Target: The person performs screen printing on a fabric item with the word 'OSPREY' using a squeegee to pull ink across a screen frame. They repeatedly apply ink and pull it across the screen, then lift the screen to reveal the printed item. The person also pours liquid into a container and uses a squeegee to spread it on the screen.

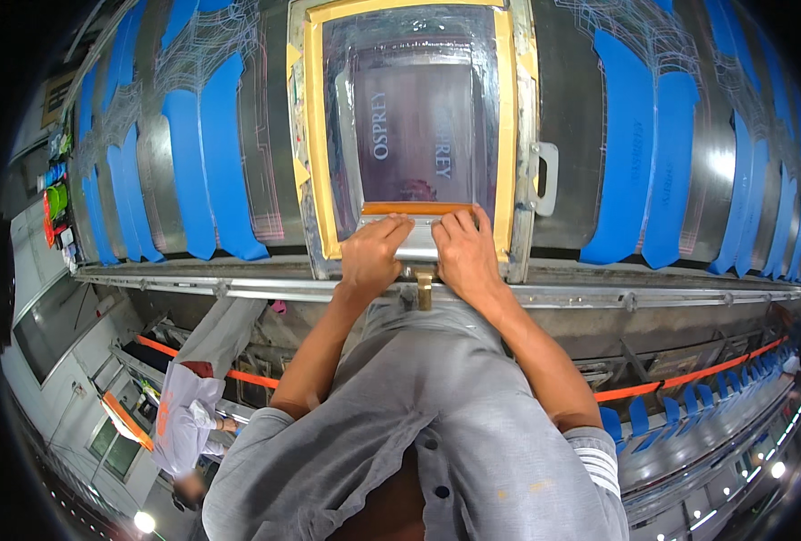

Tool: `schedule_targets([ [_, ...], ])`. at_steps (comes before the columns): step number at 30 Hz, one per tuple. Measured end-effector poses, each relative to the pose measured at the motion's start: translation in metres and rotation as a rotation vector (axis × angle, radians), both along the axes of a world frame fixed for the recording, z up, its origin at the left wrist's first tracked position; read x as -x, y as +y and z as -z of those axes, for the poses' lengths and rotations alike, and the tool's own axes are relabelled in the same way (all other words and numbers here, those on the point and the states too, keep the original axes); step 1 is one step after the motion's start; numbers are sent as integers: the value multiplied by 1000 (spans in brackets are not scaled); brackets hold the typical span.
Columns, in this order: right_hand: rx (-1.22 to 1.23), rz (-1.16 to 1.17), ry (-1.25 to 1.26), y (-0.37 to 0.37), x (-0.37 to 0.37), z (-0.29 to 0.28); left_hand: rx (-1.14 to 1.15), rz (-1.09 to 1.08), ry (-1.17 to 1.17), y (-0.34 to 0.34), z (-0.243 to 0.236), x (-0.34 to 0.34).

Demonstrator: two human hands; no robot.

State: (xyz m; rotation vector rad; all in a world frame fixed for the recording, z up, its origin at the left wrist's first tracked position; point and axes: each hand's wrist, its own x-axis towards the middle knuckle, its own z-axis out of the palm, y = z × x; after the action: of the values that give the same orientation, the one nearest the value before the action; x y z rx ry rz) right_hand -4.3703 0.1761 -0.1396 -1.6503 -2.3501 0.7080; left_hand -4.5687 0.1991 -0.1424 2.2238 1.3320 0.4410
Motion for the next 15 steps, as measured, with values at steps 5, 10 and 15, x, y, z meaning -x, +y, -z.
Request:
schedule_targets([
  [5, 255, 14, 381, 13, -43, -5, 9, -16, 28, -28, -4, 1],
  [10, -187, 848, -40, 80, -112, 38, -5, 24, 63, -21, -8, 4],
  [15, -48, 970, 116, 105, -110, 53, -70, -1, -9, -32, -6, 14],
])
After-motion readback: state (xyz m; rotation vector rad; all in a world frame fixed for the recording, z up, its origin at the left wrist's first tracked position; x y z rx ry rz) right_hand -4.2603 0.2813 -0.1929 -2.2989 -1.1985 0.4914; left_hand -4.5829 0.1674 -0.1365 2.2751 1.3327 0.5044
